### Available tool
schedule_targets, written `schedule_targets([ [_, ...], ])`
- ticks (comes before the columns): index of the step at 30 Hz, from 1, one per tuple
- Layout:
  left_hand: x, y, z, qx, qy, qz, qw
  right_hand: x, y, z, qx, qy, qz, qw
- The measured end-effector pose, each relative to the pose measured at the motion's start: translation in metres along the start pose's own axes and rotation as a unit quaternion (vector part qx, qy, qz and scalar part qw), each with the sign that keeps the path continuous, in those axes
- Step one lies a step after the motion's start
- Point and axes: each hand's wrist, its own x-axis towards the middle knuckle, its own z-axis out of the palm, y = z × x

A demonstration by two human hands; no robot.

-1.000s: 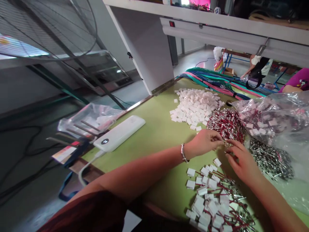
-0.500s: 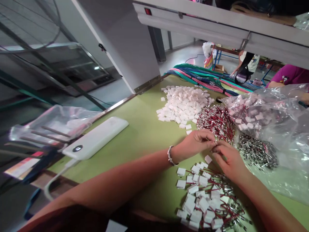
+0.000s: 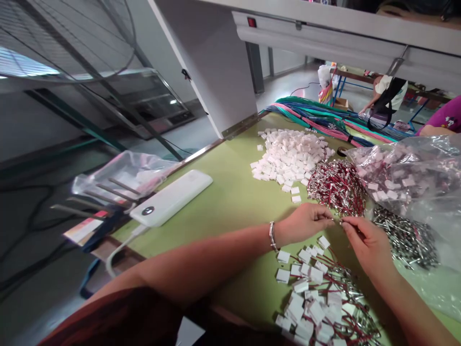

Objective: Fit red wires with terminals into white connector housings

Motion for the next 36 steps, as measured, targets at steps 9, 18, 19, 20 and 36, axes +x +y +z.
schedule_targets([
  [9,-0.003,-0.001,-0.007,0.144,-0.041,0.077,0.986,0.004,-0.003,-0.002,-0.012,-0.036,-0.031,0.999],
  [18,-0.011,-0.003,-0.005,0.449,-0.097,0.241,0.855,0.003,-0.012,-0.007,-0.002,-0.184,0.057,0.981],
  [19,-0.009,-0.001,-0.007,0.44,-0.095,0.239,0.86,0.003,-0.012,-0.006,-0.002,-0.179,0.064,0.982],
  [20,-0.006,0.001,-0.011,0.422,-0.094,0.236,0.87,0.004,-0.011,-0.006,-0.004,-0.175,0.066,0.982],
  [36,0.001,0.004,-0.03,0.149,-0.03,0.067,0.986,0.003,-0.003,-0.012,-0.237,-0.129,-0.082,0.959],
])
